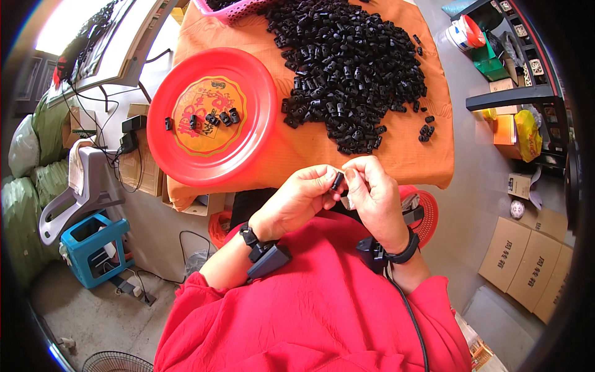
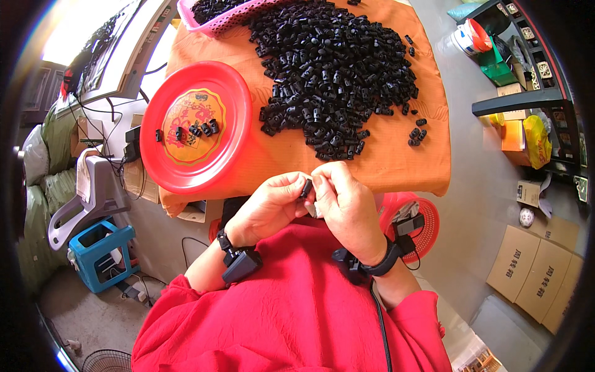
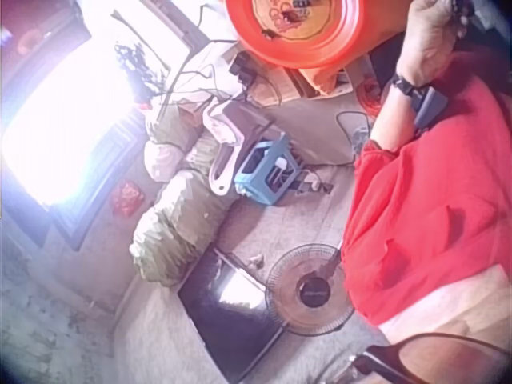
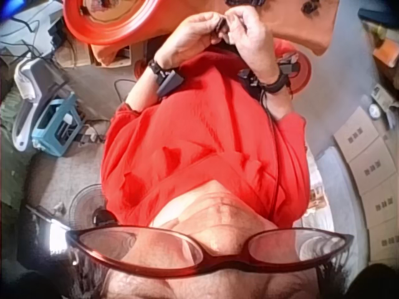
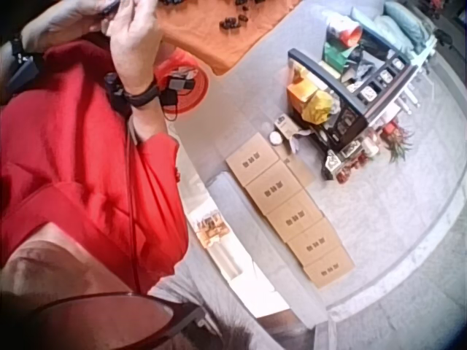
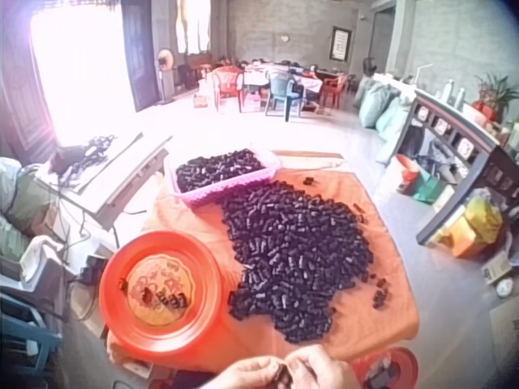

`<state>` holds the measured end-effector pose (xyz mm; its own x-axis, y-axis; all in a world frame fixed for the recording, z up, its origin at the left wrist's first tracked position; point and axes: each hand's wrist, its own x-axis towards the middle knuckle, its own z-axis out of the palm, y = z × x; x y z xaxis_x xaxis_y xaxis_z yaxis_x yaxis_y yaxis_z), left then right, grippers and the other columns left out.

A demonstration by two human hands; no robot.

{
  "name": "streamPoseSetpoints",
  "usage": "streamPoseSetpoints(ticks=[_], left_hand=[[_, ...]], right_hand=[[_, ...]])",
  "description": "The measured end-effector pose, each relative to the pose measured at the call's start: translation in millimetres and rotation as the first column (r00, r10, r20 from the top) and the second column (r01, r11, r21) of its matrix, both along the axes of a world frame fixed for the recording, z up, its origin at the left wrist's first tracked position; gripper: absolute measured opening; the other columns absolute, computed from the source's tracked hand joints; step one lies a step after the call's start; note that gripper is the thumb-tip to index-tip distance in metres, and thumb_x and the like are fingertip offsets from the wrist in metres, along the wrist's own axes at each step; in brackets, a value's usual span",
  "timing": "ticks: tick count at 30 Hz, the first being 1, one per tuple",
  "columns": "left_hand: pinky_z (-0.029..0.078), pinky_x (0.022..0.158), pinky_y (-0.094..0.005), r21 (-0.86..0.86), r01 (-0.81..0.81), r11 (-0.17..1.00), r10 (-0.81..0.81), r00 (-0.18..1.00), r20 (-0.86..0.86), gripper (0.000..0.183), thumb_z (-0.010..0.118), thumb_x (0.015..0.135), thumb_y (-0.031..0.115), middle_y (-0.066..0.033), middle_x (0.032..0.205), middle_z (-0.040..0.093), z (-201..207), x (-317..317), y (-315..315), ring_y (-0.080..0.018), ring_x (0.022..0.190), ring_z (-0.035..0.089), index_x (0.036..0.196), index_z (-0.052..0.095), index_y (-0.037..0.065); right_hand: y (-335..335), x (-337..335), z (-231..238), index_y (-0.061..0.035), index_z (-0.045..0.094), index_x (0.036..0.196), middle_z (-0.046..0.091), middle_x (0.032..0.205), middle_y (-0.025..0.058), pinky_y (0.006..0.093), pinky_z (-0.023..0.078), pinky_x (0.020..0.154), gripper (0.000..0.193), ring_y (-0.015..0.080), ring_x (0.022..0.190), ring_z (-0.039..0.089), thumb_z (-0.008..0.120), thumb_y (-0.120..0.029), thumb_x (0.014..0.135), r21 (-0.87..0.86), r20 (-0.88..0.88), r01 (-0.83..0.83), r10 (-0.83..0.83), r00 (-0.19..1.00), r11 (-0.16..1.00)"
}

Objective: Sorting and inspecting small black plastic components on a table.

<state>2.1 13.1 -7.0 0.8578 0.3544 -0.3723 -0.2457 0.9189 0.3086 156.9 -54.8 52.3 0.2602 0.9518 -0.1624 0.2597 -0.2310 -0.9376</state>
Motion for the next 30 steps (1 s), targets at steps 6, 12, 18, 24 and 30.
streamPoseSetpoints(ticks=[6,12,18,24,30], left_hand=[[0.044,0.085,-0.0282,0.081,-0.019,0.997,0.020,1.000,-0.017,0.020,0.055,0.102,0.023,-0.0026,0.100,0.063,2.2,0.8,-1.1,-0.0120,0.094,0.057,0.109,0.062,0.005],[0.043,0.083,-0.0264,0.114,-0.031,0.993,0.034,0.999,-0.026,0.019,0.056,0.102,0.022,-0.0005,0.101,0.063,1.3,1.0,-3.1,-0.0102,0.093,0.056,0.110,0.062,0.006],[0.041,0.078,-0.0250,0.128,-0.045,0.991,0.048,0.999,-0.019,0.016,0.057,0.102,0.022,0.0017,0.099,0.061,1.0,1.4,-4.1,-0.0081,0.090,0.054,0.109,0.061,0.008],[0.042,0.080,-0.0253,0.131,-0.038,0.991,0.042,0.999,-0.026,0.016,0.058,0.101,0.022,0.0020,0.099,0.061,0.3,1.4,-4.6,-0.0083,0.090,0.054,0.107,0.061,0.008],[0.044,0.087,-0.0277,0.112,-0.030,0.993,0.033,0.999,-0.022,0.016,0.058,0.101,0.022,0.0004,0.102,0.063,-3.1,0.8,-5.5,-0.0098,0.096,0.057,0.108,0.062,0.008]], right_hand=[[2.4,-5.0,-9.1,-0.0065,0.057,0.103,0.063,0.069,0.0118,0.0367,0.049,0.051,0.005,0.0250,0.057,0.065,0.056,-0.011,0.100,0.078,0.321,0.076,-0.097,0.942,0.994],[4.4,-6.5,-11.9,-0.0087,0.057,0.104,0.063,0.068,0.0147,0.0429,0.048,0.052,0.007,0.0336,0.059,0.065,0.057,-0.011,0.098,0.081,0.461,0.051,-0.083,0.883,0.995],[5.8,-7.9,-9.6,-0.0087,0.056,0.102,0.063,0.067,0.0151,0.0450,0.049,0.052,0.005,0.0355,0.060,0.065,0.056,-0.012,0.098,0.073,0.520,0.041,-0.073,0.851,0.997],[5.7,-7.7,-11.2,-0.0086,0.056,0.101,0.064,0.069,0.0158,0.0459,0.049,0.053,0.005,0.0365,0.062,0.065,0.057,-0.012,0.097,0.064,0.534,0.042,-0.070,0.842,0.997],[6.0,-8.3,-10.3,-0.0083,0.055,0.100,0.064,0.069,0.0167,0.0466,0.050,0.053,0.005,0.0378,0.062,0.065,0.057,-0.012,0.097,0.052,0.542,0.044,-0.065,0.838,0.998]])
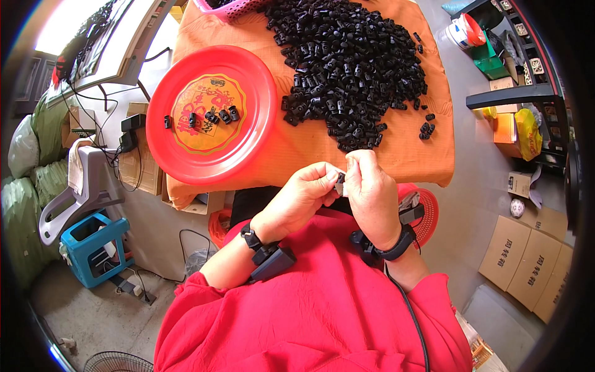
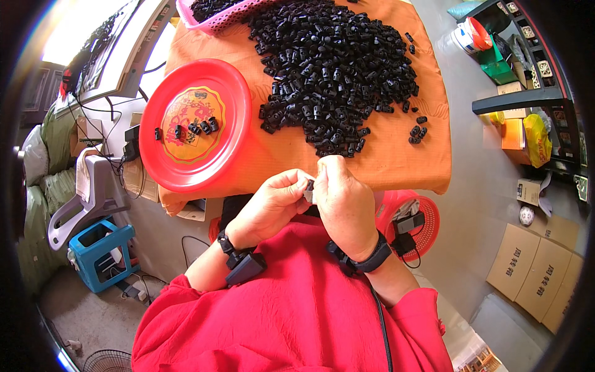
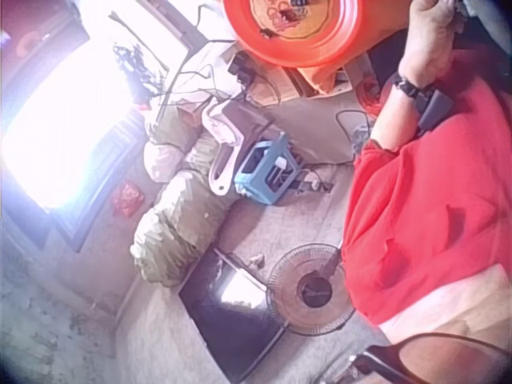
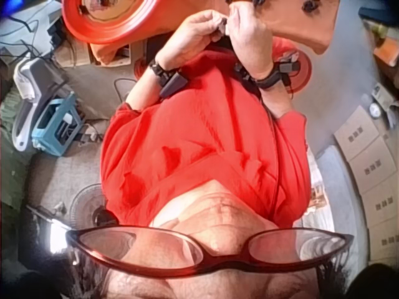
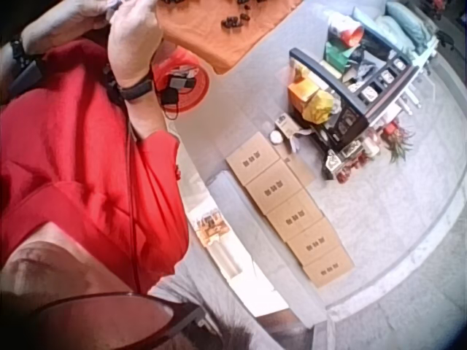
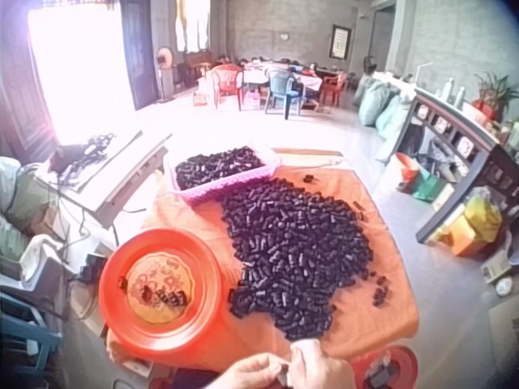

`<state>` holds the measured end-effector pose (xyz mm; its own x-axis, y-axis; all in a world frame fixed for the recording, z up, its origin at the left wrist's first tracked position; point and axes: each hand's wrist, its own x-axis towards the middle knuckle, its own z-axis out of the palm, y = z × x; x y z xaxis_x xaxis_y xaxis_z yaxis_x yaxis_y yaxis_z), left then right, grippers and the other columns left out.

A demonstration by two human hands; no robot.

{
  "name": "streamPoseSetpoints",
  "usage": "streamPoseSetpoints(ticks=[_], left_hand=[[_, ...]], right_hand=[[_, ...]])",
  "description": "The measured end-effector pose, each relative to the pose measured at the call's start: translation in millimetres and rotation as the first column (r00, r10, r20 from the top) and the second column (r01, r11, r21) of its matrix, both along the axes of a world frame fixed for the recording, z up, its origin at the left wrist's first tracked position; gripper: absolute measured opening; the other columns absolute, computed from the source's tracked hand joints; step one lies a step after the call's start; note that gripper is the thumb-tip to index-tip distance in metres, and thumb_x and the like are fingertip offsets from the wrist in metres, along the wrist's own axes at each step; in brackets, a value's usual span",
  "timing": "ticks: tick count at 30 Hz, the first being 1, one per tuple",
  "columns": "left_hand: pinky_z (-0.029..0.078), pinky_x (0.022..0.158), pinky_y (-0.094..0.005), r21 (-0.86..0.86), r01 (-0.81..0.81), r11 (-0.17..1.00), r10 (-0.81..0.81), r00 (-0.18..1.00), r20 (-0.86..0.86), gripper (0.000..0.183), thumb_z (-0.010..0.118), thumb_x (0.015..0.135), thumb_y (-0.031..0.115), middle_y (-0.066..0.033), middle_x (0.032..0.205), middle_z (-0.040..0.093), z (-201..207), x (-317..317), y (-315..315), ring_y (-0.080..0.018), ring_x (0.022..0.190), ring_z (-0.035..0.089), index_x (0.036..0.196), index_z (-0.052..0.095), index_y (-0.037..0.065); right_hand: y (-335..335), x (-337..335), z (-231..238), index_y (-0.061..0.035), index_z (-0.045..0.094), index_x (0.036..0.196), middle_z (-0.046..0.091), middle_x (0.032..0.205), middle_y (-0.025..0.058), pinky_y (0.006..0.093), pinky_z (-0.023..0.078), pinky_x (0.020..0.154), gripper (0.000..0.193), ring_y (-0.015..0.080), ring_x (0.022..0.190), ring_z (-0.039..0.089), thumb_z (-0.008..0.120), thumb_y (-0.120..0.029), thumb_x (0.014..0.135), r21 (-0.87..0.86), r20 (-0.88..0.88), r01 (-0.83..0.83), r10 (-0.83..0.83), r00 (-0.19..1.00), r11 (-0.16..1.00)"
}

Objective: Sorting and inspecting small black plastic components on a table.

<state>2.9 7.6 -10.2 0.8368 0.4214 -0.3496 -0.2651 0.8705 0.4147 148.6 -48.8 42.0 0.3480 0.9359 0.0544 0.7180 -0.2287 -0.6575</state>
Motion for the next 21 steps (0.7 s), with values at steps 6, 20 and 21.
streamPoseSetpoints(ticks=[6,20,21], left_hand=[[0.044,0.084,-0.0256,-0.050,-0.003,0.999,0.002,1.000,-0.027,0.016,0.057,0.101,0.020,-0.0007,0.104,0.064,1,0,-1,-0.0085,0.092,0.057,0.108,0.063,0.007],[0.046,0.080,-0.0259,-0.142,0.013,0.990,-0.014,1.000,-0.006,0.016,0.055,0.101,0.015,-0.0056,0.104,0.064,-1,-3,1,-0.0103,0.086,0.057,0.107,0.062,0.002],[0.047,0.082,-0.0274,-0.142,0.006,0.990,-0.004,1.000,0.013,0.016,0.055,0.101,0.015,-0.0058,0.105,0.064,-2,-3,1,-0.0115,0.087,0.057,0.108,0.062,0.002]], right_hand=[[0,1,-3,-0.0073,0.057,0.104,0.064,0.071,0.0166,0.0440,0.049,0.053,0.007,0.0347,0.062,0.066,0.055,-0.010,0.099,-0.002,-0.045,0.125,-0.125,0.991,0.992],[-8,11,-3,-0.0046,0.058,0.104,0.059,0.064,0.0079,0.0321,0.047,0.050,0.010,0.0170,0.054,0.061,0.056,-0.014,0.101,0.001,-0.317,0.022,-0.021,0.948,1.000],[-8,11,-5,-0.0049,0.058,0.104,0.059,0.064,0.0076,0.0315,0.047,0.050,0.011,0.0165,0.054,0.062,0.059,-0.015,0.100,0.004,-0.293,-0.023,0.024,0.956,1.000]])
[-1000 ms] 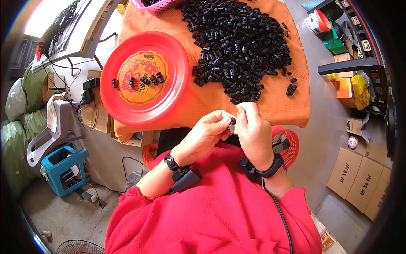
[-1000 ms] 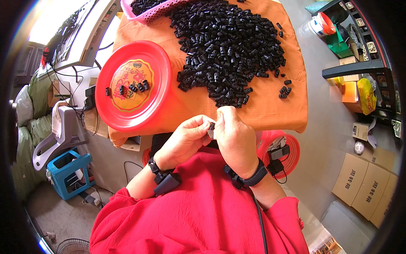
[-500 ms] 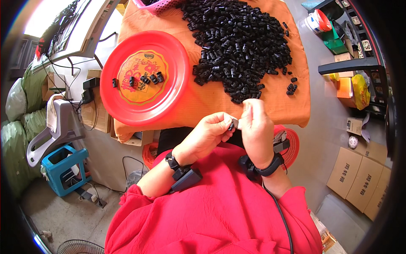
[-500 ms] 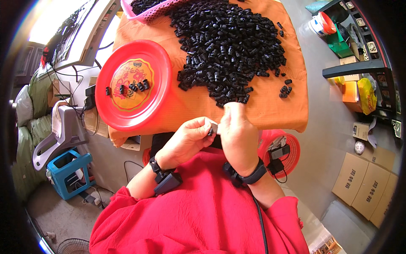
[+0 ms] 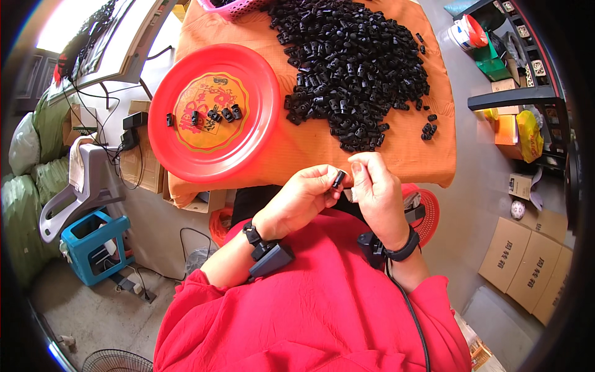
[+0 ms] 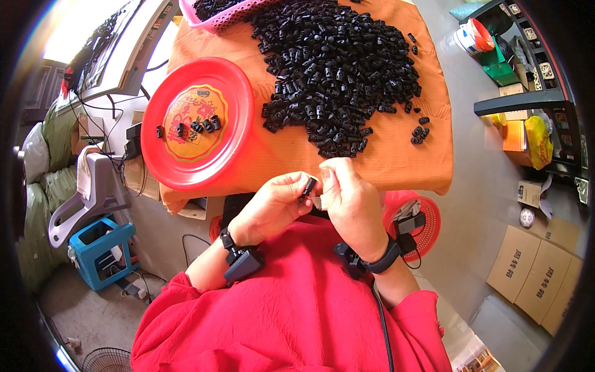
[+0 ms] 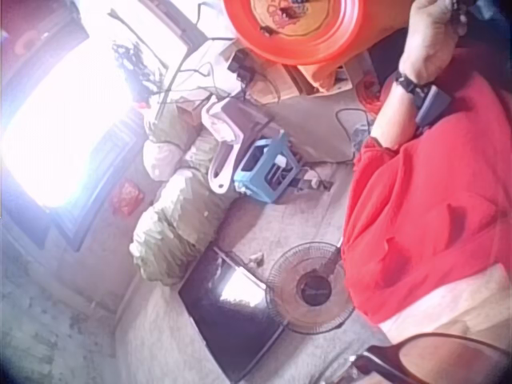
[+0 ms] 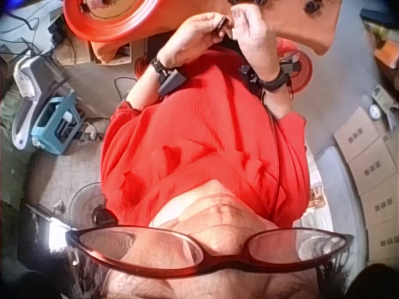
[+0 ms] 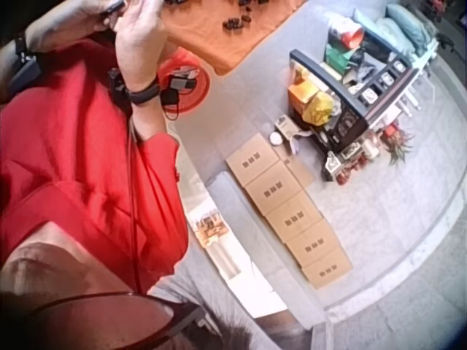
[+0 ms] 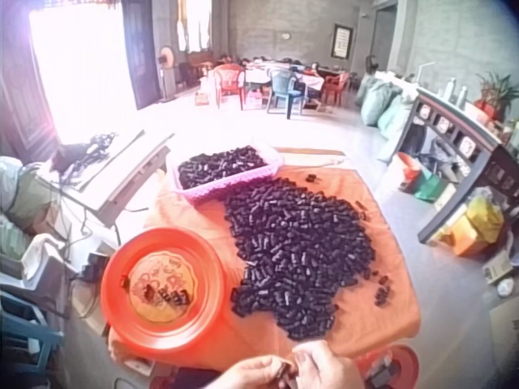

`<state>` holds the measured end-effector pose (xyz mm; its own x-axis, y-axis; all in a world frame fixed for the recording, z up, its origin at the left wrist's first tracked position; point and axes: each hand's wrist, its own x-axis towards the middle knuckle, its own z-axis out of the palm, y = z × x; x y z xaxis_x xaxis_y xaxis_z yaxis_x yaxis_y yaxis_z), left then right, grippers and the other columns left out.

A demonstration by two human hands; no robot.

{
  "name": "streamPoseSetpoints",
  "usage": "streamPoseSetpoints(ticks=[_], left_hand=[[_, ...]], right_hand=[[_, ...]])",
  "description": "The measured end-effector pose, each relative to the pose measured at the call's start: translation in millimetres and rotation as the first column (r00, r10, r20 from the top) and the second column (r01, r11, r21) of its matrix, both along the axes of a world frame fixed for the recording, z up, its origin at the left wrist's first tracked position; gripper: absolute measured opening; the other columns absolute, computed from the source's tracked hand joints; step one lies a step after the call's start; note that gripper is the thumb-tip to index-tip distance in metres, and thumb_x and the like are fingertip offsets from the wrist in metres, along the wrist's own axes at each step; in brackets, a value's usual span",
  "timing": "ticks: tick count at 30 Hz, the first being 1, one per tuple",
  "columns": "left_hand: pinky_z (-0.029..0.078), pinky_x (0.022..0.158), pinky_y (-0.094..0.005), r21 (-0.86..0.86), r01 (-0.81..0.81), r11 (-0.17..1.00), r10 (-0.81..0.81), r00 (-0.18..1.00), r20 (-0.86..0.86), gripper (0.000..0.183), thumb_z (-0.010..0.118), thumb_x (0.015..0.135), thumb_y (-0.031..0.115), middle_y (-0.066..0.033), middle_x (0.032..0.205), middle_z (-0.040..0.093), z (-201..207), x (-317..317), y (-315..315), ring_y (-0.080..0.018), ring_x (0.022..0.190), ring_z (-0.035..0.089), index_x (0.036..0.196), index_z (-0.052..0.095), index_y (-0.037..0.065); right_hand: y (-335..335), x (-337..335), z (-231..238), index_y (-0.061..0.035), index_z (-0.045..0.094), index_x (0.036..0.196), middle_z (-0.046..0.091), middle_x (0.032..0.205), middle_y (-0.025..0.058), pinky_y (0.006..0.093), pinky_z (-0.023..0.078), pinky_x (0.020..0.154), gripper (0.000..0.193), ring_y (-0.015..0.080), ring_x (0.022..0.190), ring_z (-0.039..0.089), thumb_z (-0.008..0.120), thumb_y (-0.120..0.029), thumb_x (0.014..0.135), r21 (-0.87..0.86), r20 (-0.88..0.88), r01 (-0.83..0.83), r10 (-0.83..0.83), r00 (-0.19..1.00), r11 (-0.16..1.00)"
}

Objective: Sorting and inspecting small black plastic components on a table.

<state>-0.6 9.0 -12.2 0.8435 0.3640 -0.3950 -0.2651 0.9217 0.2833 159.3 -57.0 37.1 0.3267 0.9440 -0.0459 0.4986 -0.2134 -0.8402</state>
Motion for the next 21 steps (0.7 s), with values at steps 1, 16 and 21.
streamPoseSetpoints(ticks=[1,16,21], left_hand=[[0.047,0.082,-0.0274,0.000,-0.001,1.000,0.001,1.000,-0.001,0.016,0.055,0.101,0.015,-0.0058,0.105,0.064,0,1,0,-0.0115,0.087,0.057,0.108,0.062,0.002],[0.052,0.061,-0.0290,-0.015,0.033,0.999,-0.033,0.999,0.002,0.026,0.050,0.100,0.029,-0.0074,0.092,0.062,3,-3,14,-0.0229,0.086,0.066,0.102,0.060,0.006],[0.053,0.056,-0.0279,-0.039,-0.070,0.997,0.065,0.992,-0.105,0.027,0.051,0.102,0.030,-0.0076,0.086,0.061,22,15,33,-0.0233,0.076,0.068,0.100,0.060,0.005]], right_hand=[[0,-2,4,-0.0049,0.058,0.104,0.059,0.064,0.0076,0.0315,0.047,0.050,0.011,0.0165,0.054,0.062,0.059,-0.015,0.100,0.000,-0.001,-0.001,0.001,1.000,1.000],[2,12,3,-0.0034,0.057,0.097,0.052,0.069,-0.0021,0.0235,0.045,0.053,0.010,0.0042,0.058,0.048,0.055,-0.011,0.103,-0.014,-0.366,0.024,-0.028,0.930,1.000],[2,32,6,-0.0038,0.057,0.095,0.049,0.068,-0.0038,0.0220,0.044,0.054,0.011,0.0032,0.057,0.046,0.055,-0.012,0.103,-0.019,-0.336,0.099,-0.100,0.937,0.995]])
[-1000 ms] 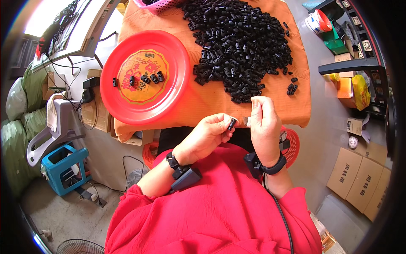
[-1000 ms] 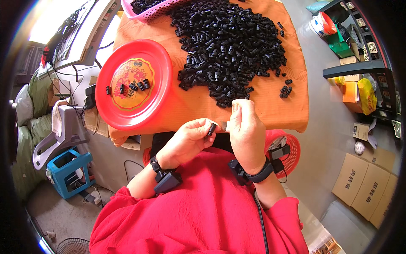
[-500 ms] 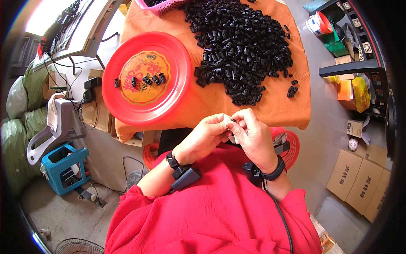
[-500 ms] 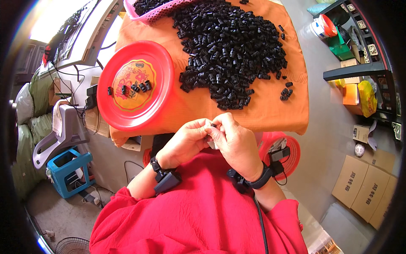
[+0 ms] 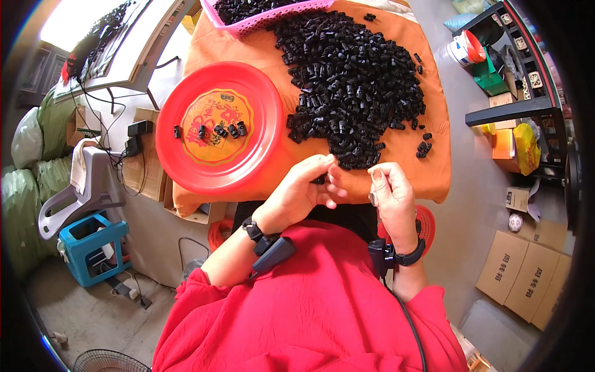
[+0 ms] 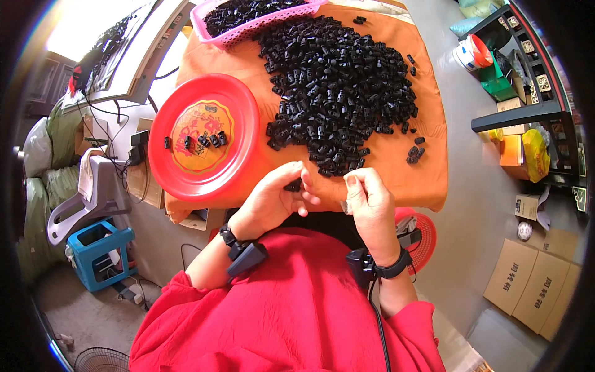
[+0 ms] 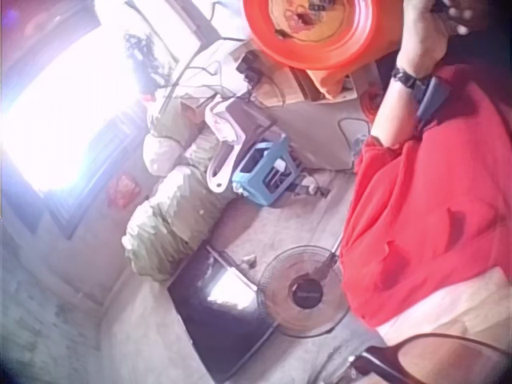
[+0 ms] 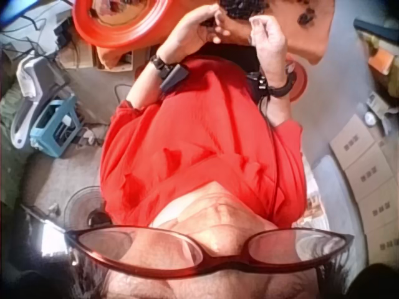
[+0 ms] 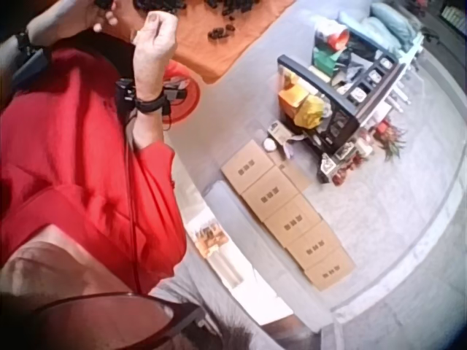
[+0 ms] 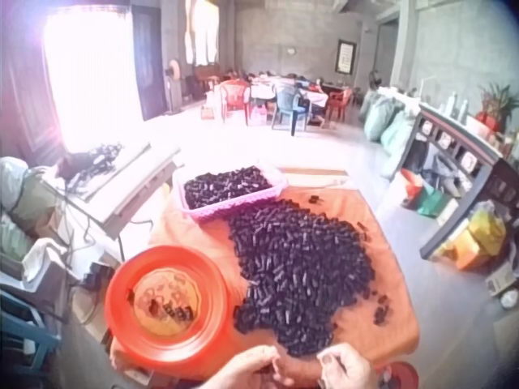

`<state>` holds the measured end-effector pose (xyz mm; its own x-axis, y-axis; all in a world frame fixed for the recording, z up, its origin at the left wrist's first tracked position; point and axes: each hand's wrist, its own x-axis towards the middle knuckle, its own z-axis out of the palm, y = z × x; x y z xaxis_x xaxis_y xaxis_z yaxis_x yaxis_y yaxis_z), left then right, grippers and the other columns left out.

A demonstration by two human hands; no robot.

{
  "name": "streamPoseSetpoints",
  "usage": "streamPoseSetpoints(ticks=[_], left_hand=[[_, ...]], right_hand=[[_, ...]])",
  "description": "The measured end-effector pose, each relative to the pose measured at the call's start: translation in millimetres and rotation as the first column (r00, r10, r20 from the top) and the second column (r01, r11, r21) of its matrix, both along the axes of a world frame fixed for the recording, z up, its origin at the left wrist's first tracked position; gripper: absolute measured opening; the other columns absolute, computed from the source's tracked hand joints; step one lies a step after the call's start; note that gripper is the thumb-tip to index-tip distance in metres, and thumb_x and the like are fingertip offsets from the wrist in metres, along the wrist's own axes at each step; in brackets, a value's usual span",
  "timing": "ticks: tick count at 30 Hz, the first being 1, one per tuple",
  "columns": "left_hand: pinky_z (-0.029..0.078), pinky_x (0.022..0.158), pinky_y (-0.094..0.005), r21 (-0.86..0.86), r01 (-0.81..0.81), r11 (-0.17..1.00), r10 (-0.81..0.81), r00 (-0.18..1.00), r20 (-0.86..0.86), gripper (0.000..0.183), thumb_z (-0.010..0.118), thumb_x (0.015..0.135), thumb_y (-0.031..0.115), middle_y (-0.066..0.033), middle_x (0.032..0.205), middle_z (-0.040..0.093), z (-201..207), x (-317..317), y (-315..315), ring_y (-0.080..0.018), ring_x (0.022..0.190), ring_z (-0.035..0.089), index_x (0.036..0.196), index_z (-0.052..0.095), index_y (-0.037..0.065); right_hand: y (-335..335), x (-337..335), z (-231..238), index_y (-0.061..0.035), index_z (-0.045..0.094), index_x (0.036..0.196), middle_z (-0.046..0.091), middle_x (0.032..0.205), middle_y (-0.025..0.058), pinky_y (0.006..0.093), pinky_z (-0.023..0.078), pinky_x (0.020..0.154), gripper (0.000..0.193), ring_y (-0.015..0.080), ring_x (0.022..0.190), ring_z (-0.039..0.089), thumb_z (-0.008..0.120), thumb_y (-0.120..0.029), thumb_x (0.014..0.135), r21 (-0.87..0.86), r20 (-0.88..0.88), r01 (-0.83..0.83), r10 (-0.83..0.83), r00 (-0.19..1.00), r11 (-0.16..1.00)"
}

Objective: Sorting and inspecting small black plastic components on a table.

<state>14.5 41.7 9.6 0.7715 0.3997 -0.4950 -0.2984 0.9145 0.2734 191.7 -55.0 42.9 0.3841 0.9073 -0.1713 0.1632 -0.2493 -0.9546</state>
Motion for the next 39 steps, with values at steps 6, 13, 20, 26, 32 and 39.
streamPoseSetpoints(ticks=[6,13,20,26,32,39], left_hand=[[0.053,0.066,-0.0335,0.881,0.446,-0.159,0.563,0.774,-0.290,0.020,0.061,0.095,0.019,-0.0114,0.092,0.062,-20,38,9,-0.0241,0.082,0.064,0.107,0.062,0.003],[0.053,0.071,-0.0375,0.639,0.654,-0.405,0.531,0.737,-0.418,0.027,0.065,0.090,0.024,-0.0118,0.092,0.055,-16,44,8,-0.0292,0.086,0.061,0.107,0.056,0.004],[0.052,0.068,-0.0361,0.708,0.658,-0.257,0.628,0.671,-0.395,0.024,0.071,0.087,0.023,-0.0119,0.085,0.055,-14,39,14,-0.0285,0.078,0.060,0.091,0.055,0.006],[0.037,0.049,-0.0221,0.174,0.102,0.980,-0.091,0.994,-0.066,0.026,0.061,0.100,0.032,0.0029,0.081,0.052,-2,13,24,-0.0074,0.064,0.046,0.099,0.059,0.006],[0.032,0.049,-0.0197,0.014,0.107,0.994,-0.108,0.988,0.114,0.032,0.059,0.100,0.039,0.0011,0.081,0.054,4,11,12,-0.0073,0.062,0.044,0.101,0.059,0.007],[0.039,0.053,-0.0204,-0.020,0.091,0.996,-0.090,0.994,0.061,0.030,0.057,0.101,0.037,-0.0018,0.084,0.062,11,11,0,-0.0109,0.070,0.057,0.100,0.060,0.007]], right_hand=[[-1,8,-4,-0.0038,0.057,0.094,0.049,0.067,-0.0034,0.0224,0.043,0.052,0.013,0.0039,0.057,0.047,0.055,-0.014,0.103,-0.008,0.061,0.022,-0.022,0.998,1.000],[4,19,0,-0.0024,0.056,0.094,0.052,0.071,-0.0016,0.0247,0.051,0.056,0.014,0.0046,0.058,0.048,0.055,-0.013,0.103,-0.024,0.075,0.054,-0.052,0.996,0.998],[12,23,-2,-0.0025,0.056,0.094,0.052,0.071,-0.0013,0.0250,0.051,0.057,0.015,0.0046,0.058,0.048,0.055,-0.014,0.103,-0.006,0.097,0.034,-0.033,0.995,0.999],[16,19,2,-0.0026,0.058,0.095,0.052,0.069,-0.0015,0.0234,0.046,0.053,0.014,0.0043,0.058,0.050,0.056,-0.014,0.103,-0.001,0.113,0.016,-0.016,0.994,1.000],[17,-2,16,-0.0023,0.059,0.112,0.055,0.070,-0.0018,0.0220,0.046,0.053,0.014,0.0038,0.058,0.051,0.060,-0.009,0.100,0.015,-0.006,-0.101,0.101,0.995,0.995],[18,-11,17,-0.0026,0.058,0.121,0.065,0.081,0.0012,0.0213,0.050,0.056,0.023,0.0036,0.065,0.058,0.061,-0.004,0.098,0.085,-0.005,-0.222,0.223,0.975,0.971]])
